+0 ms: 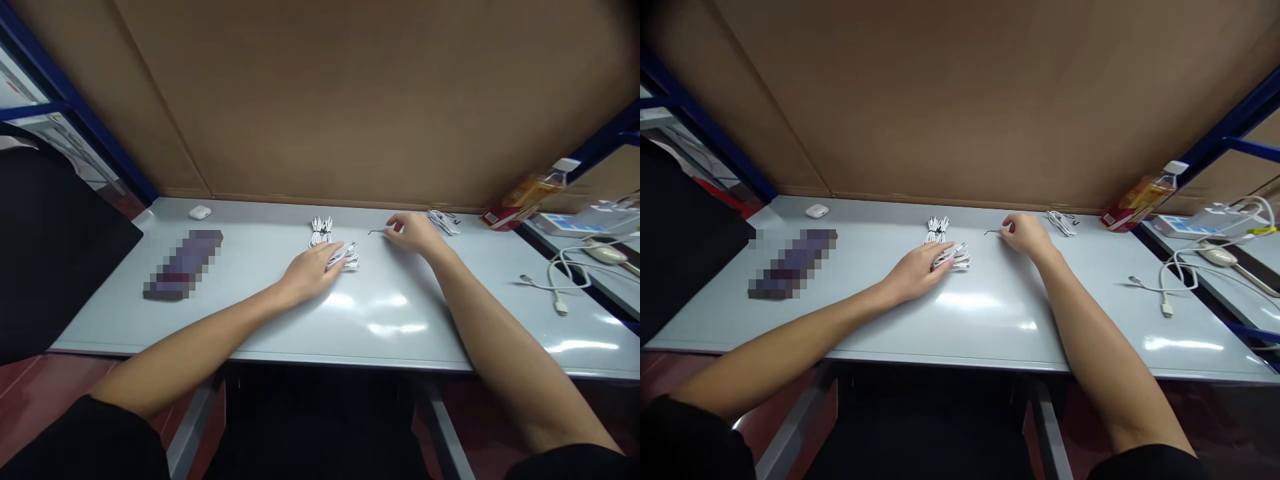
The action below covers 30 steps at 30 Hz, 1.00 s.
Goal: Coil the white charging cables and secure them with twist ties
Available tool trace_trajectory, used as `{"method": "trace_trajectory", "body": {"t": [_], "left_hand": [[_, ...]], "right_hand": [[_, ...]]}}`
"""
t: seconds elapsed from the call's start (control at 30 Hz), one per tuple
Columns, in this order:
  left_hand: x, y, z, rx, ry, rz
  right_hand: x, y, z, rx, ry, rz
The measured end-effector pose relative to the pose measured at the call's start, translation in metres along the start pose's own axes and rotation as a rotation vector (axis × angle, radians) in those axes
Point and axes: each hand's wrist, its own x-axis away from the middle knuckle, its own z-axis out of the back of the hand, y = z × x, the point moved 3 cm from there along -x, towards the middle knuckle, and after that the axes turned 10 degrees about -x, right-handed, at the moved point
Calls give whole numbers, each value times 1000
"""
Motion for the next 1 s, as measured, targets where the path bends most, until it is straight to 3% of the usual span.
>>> {"method": "trace_trajectory", "body": {"t": [0.13,0.27,0.4,0.57,0.67,0.8,1.0], "left_hand": [[3,10,1,-60,-72,-117],[6,16,5,147,-136,-146],[5,16,8,262,-186,-104],[-6,-6,15,80,-60,6],[-12,-25,16,-84,8,56],[-16,-38,10,-187,29,14],[-14,-32,3,-253,47,-81]], "right_hand": [[19,-39,1,-10,-97,10],[48,-72,-17,-6,-435,68],[63,-84,-29,30,-501,156],[57,-76,-19,52,-563,209],[48,-60,-6,126,-577,145],[36,-29,9,208,-568,24],[26,-4,26,280,-565,-89]]}}
